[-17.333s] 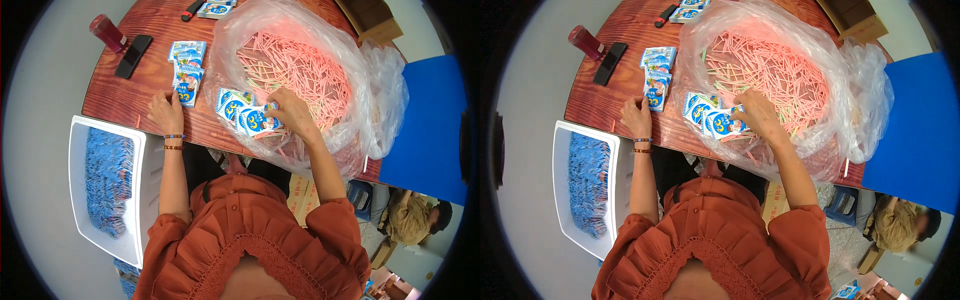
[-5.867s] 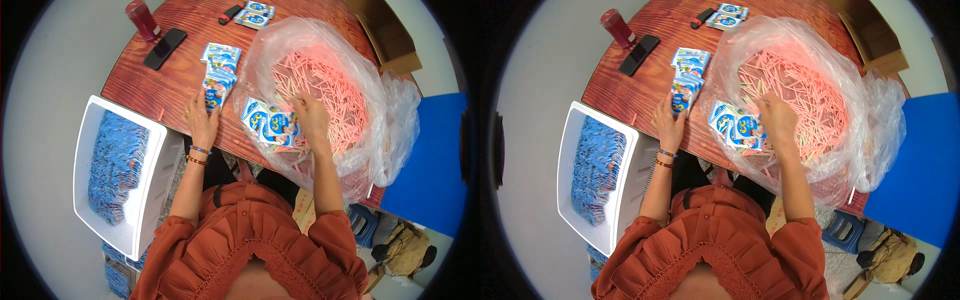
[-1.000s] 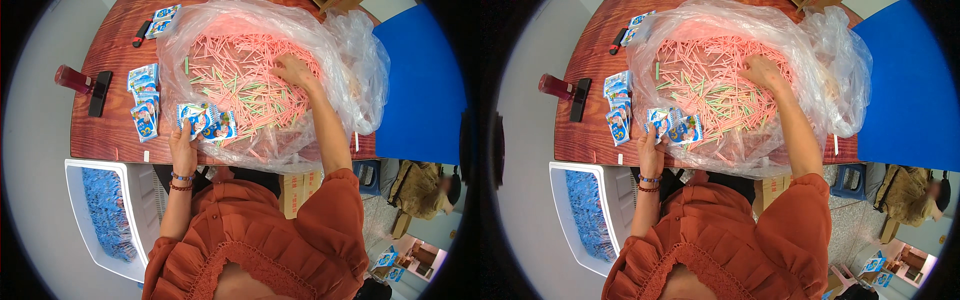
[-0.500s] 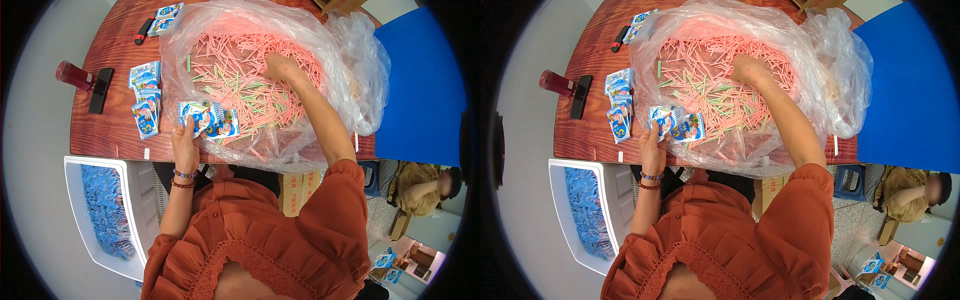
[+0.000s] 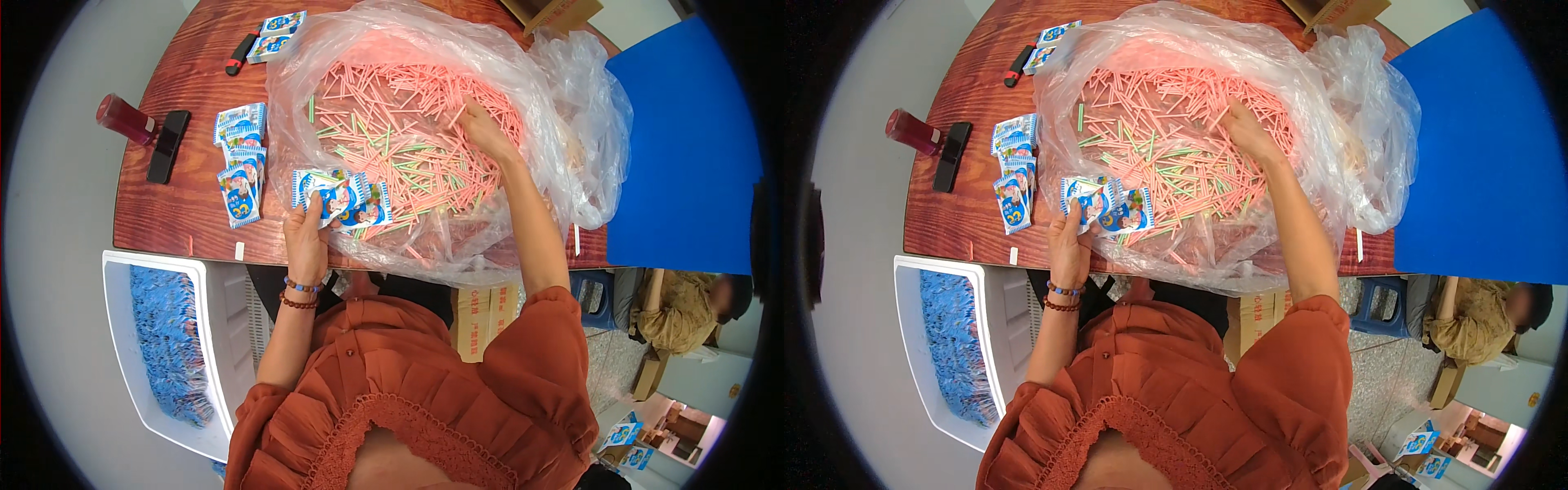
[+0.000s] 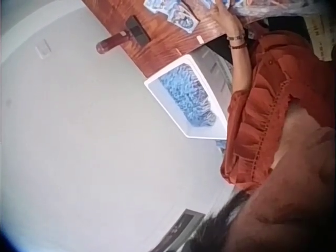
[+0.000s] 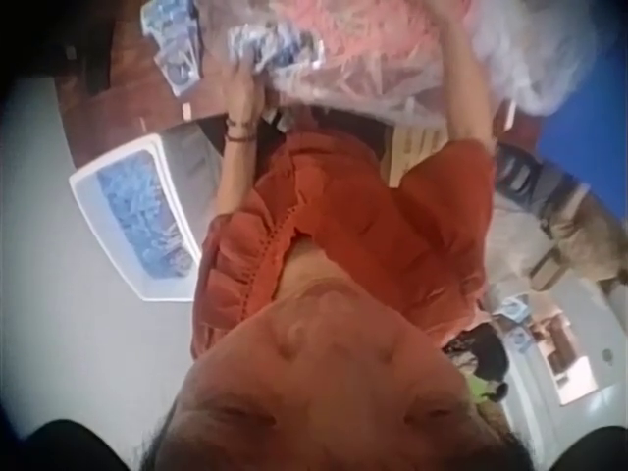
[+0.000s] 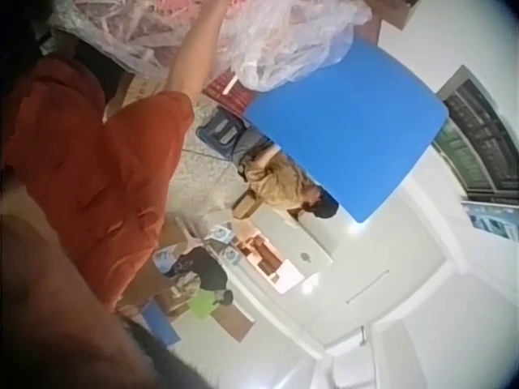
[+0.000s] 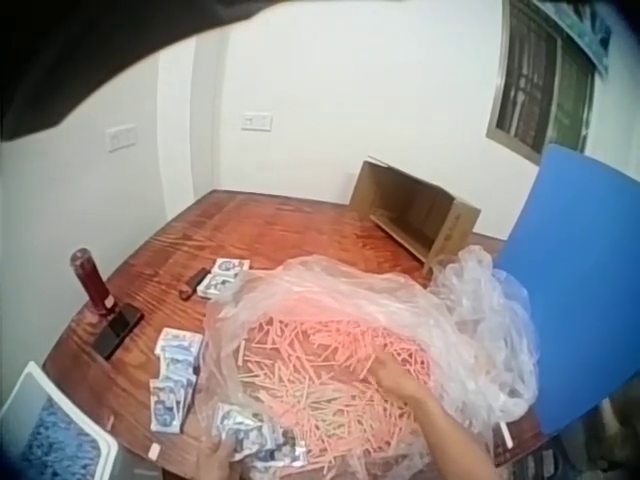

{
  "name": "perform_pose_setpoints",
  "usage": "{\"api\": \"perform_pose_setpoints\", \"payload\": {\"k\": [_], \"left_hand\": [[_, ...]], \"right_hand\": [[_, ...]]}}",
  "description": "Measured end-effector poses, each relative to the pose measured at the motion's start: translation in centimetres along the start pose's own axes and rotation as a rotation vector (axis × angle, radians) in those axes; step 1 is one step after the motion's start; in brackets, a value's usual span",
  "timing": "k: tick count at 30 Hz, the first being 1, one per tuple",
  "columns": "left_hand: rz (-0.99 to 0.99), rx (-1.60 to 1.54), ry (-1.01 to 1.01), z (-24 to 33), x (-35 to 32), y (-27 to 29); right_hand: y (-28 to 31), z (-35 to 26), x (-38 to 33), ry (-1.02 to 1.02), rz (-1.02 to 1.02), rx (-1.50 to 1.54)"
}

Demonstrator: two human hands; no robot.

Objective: Sorting and arranging small blue and white packets on a wooden table next to a bag of pink shredded paper.

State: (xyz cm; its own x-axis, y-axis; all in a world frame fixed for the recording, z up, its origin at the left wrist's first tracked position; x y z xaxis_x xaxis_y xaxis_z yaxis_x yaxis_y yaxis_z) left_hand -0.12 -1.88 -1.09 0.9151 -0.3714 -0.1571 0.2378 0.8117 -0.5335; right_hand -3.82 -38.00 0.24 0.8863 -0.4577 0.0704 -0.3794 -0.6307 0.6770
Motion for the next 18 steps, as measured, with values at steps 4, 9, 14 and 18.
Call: {"api": "perform_pose_setpoints", "payload": {"k": [4, 9, 14, 18], "left_hand": [[0.000, -0.005, -0.003, 0.2, -0.3, 0.4], [-0.009, 0.009, 0.008, 0.3, -0.2, -0.2], [-0.018, 0.011, -0.008, 0.1, -0.2, 0.0], [-0.016, 0.005, -0.002, -0.2, 0.0, 0.2]], "right_hand": [[0.0, -2.8, -0.7, -0.253, -0.254, 0.871], [-0.1, -2.8, -0.5, -0.247, -0.148, 0.966], [-1.6, -1.7, -0.2, -0.244, -0.043, 1.029], [-2.8, 0.2, -0.7, -0.146, 0.140, 0.544]]}}
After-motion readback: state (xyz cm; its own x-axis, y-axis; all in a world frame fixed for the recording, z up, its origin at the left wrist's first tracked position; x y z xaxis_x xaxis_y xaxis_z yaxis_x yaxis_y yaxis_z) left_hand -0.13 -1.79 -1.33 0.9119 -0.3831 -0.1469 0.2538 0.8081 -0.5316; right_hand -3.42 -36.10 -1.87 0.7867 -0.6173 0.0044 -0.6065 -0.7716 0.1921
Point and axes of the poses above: each hand's wrist, its own x-axis towards the middle knuckle, its own y-axis out of the back of the hand, z = x × y, the point moved 3 cm from there along x, towards the middle knuckle, and after that the axes turned 8 degrees about -y, right-handed, at the moved point
